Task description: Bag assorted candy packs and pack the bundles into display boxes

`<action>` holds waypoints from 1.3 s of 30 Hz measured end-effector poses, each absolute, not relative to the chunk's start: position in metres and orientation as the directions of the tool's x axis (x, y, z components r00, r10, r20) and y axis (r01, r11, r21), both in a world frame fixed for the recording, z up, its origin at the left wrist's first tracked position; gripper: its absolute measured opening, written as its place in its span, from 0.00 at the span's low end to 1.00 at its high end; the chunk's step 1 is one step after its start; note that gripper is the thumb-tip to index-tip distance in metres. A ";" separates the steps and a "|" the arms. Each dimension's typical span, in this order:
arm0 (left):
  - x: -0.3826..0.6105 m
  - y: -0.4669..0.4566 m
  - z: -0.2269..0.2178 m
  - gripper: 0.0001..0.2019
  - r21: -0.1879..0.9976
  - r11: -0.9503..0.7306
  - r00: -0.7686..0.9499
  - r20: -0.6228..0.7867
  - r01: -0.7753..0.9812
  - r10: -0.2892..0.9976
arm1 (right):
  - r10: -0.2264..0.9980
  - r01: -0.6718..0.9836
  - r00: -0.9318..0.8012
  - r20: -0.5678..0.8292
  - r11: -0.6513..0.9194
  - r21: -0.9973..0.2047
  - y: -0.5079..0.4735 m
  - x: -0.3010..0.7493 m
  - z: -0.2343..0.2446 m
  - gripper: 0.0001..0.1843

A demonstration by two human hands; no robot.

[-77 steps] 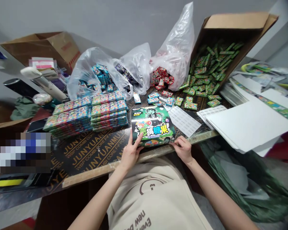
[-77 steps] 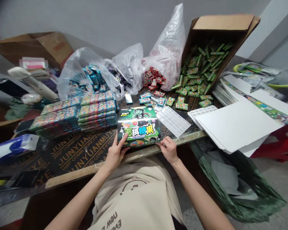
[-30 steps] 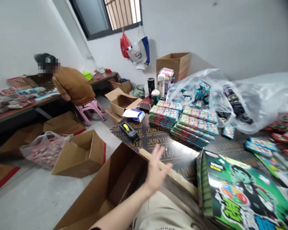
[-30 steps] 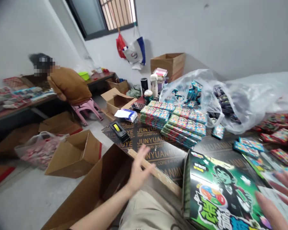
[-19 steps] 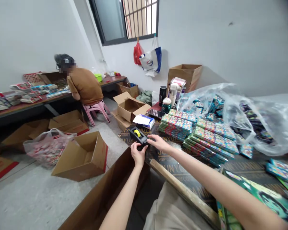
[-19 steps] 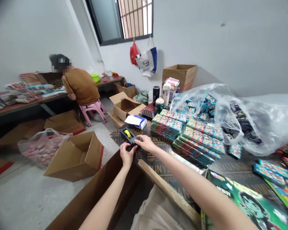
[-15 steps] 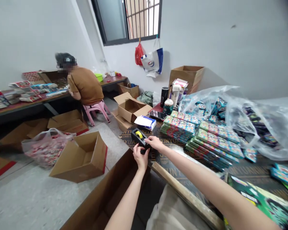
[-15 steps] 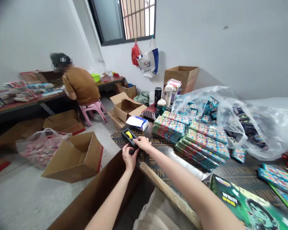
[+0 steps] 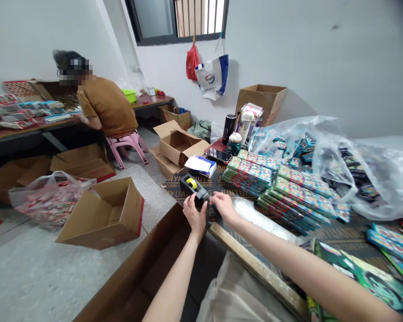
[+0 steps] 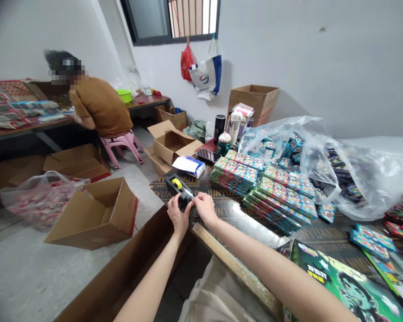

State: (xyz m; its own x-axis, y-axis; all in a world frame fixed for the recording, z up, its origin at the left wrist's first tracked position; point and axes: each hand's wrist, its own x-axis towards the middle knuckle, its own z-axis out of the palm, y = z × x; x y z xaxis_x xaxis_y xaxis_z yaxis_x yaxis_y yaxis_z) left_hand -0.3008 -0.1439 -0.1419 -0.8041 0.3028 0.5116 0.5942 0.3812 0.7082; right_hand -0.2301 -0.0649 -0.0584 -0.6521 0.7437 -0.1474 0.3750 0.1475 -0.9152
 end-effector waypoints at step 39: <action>0.037 -0.167 -0.066 0.26 0.156 -0.589 0.482 0.430 0.793 0.764 | 0.945 0.226 0.321 0.063 -0.012 -0.974 -0.197 0.156 -0.111 0.22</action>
State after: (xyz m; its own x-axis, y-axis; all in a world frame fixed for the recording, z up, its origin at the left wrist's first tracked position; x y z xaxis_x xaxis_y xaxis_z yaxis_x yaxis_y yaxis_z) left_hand 0.0365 -0.1674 -0.0663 0.4820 0.7636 0.4297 0.7931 -0.5886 0.1564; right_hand 0.1565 -0.1970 -0.1114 0.3209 0.9450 0.0628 0.2257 -0.0118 -0.9741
